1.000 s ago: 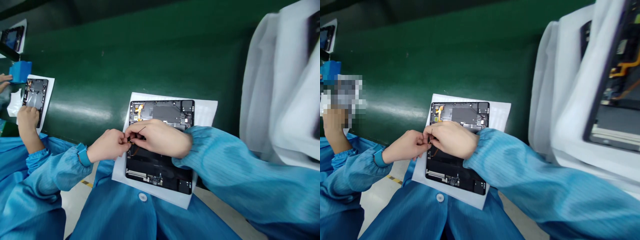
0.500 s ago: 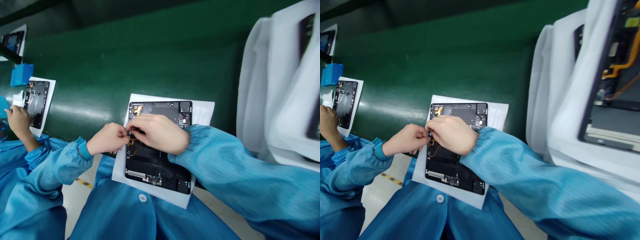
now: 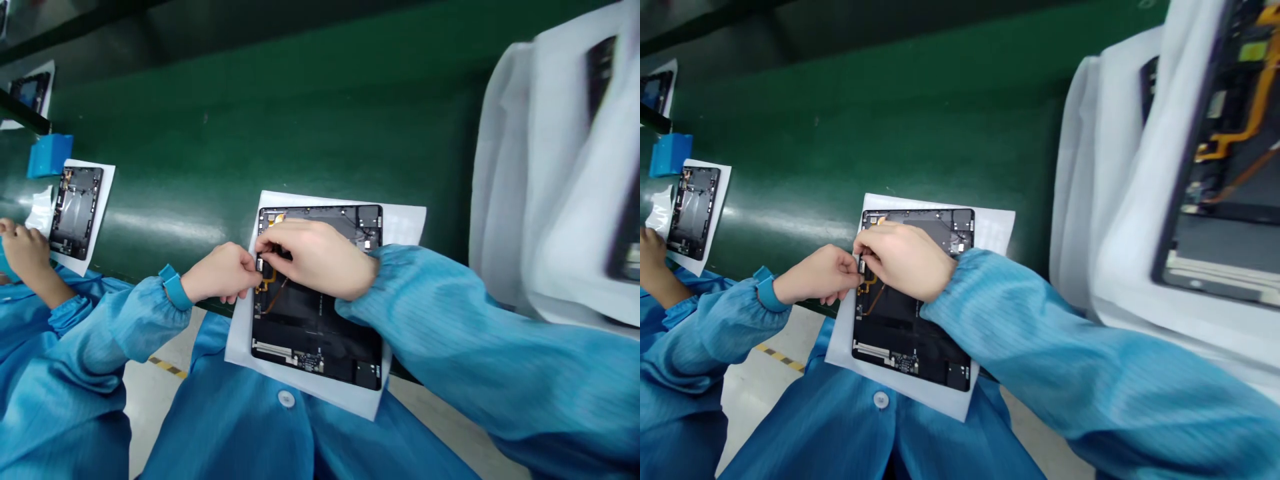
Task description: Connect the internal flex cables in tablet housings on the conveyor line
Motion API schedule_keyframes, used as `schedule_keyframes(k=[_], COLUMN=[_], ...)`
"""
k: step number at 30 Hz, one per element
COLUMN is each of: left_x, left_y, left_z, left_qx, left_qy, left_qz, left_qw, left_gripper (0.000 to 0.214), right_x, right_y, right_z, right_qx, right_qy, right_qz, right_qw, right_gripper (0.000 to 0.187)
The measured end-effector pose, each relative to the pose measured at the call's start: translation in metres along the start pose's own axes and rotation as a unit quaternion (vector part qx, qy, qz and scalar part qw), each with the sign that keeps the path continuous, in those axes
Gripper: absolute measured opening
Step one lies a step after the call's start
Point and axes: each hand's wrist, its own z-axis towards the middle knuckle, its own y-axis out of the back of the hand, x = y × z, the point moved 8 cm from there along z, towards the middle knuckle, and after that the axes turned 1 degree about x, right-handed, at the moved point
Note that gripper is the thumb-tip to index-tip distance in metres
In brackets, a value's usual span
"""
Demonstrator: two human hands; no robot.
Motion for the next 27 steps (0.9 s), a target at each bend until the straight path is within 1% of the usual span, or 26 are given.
schedule_keyframes(k=[4, 9, 17, 27], left_x=[-0.003, -0.005, -0.006, -0.01], left_y=[0.005, 0.011, 0.009, 0.012], left_z=[0.0, 0.0, 0.004, 0.004], left_qx=[-0.016, -0.042, -0.016, -0.018], left_qy=[-0.016, -0.031, -0.043, -0.05], left_qz=[0.0, 0.0, -0.009, 0.005], left_qw=[1.0, 0.999, 0.999, 0.999], left_gripper=[0.026, 0.026, 0.027, 0.028], right_x=[-0.006, -0.008, -0.009, -0.012], right_y=[0.005, 0.006, 0.007, 0.009], right_z=[0.007, 0.01, 0.011, 0.011], right_qx=[0.001, 0.01, 0.002, 0.0], right_qy=[-0.016, -0.026, -0.025, -0.03], right_qz=[0.018, 0.041, 0.059, 0.068], right_qw=[1.0, 0.999, 0.998, 0.997], right_gripper=[0.017, 0.017, 0.019, 0.018])
